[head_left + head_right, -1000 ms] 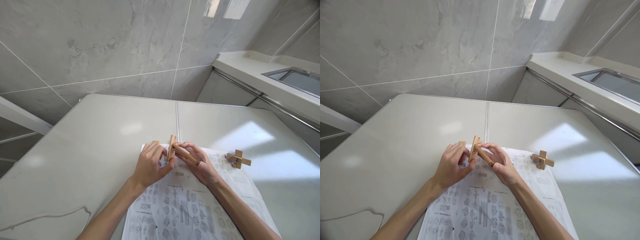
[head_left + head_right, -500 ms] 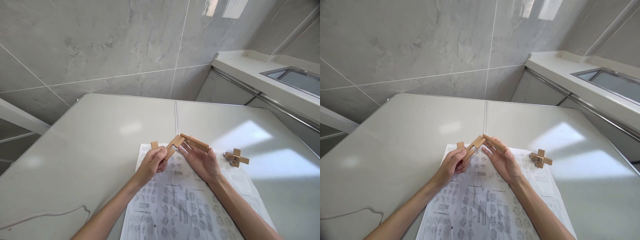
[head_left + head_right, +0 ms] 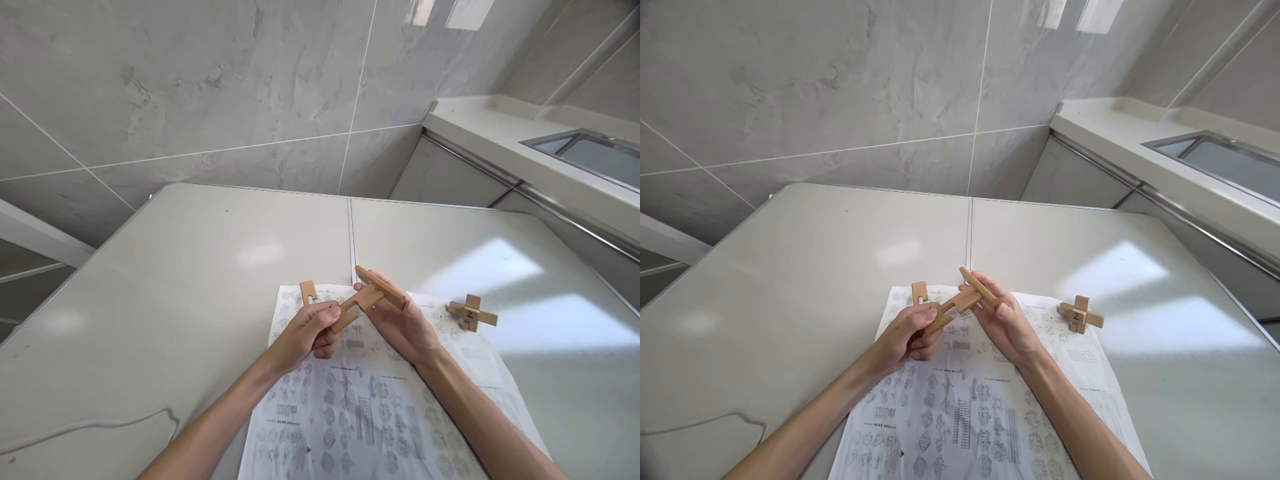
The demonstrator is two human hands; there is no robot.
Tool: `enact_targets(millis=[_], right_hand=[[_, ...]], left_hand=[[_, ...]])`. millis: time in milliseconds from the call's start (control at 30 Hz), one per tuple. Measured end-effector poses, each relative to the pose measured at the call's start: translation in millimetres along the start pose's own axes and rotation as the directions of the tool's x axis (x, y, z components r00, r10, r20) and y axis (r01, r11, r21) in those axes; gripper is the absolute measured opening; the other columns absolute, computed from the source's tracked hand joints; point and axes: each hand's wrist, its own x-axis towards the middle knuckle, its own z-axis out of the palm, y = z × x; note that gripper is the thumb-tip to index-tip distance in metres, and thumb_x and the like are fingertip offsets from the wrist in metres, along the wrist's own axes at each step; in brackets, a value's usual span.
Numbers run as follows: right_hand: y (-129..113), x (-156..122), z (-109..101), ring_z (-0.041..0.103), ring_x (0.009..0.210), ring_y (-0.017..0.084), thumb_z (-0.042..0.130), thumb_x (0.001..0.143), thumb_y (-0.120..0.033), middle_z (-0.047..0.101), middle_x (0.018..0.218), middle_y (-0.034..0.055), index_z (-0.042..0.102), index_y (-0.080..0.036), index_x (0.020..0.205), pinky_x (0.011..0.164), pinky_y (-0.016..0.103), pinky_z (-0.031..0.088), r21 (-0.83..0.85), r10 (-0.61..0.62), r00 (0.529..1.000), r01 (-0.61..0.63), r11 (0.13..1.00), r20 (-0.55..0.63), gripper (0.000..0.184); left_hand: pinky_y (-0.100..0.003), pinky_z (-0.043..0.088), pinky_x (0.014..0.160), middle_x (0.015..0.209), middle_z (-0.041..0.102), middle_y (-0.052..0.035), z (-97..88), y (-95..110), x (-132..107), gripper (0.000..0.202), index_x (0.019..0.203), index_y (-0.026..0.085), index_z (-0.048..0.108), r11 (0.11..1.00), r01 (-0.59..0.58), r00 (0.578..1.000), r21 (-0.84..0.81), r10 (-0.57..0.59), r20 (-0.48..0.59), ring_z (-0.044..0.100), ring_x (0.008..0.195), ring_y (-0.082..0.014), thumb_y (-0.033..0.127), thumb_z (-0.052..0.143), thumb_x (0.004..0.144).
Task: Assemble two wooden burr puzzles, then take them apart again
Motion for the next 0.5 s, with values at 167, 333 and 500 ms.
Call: enact_targets(millis=[167, 333, 500], right_hand=[[-1.8, 0.1, 1.4, 0.056, 0.141, 0.035, 0.085, 0.078, -0.070, 0.068, 0.148, 0.0043, 0.076, -0.038, 0.134, 0.125, 0.053, 0.037, -0.019, -0.009, 1.000, 0.009, 1.000, 0.005, 0.065], [-3.9, 0.7, 3.6, 0.057, 0.139, 0.035, 0.087, 0.078, -0.068, 0.068, 0.149, 0.0040, 0.077, -0.038, 0.133, 0.124, 0.052, 0.038, -0.011, -0.017, 0.999, 0.017, 1.000, 0.031, 0.064], [-3.0, -0.7, 2.3, 0.056, 0.141, 0.036, 0.087, 0.077, -0.069, 0.065, 0.154, 0.0056, 0.077, -0.037, 0.134, 0.123, 0.055, 0.039, -0.049, -0.031, 0.999, 0.032, 0.998, 0.020, 0.067]], left_hand=[[-0.022, 0.023, 0.047, 0.060, 0.028, 0.0100, -0.9, -0.5, 0.5, 0.043, 0.076, 0.022, 0.037, 1.000, -0.002, 1.000, -0.029, 0.001, -0.001, 0.025, 0.047, -0.0059, 0.050, 0.054, 0.104], [-0.022, 0.022, 0.046, 0.059, 0.027, 0.0100, -2.6, 0.0, 2.4, 0.044, 0.073, 0.023, 0.033, 0.999, -0.019, 1.000, -0.042, 0.018, -0.013, 0.025, 0.046, -0.0059, 0.047, 0.054, 0.104], [-0.022, 0.021, 0.046, 0.059, 0.025, 0.0101, -4.3, -1.2, 3.7, 0.043, 0.072, 0.023, 0.033, 0.998, -0.021, 0.999, -0.055, 0.019, -0.041, 0.023, 0.046, -0.0061, 0.044, 0.052, 0.105]])
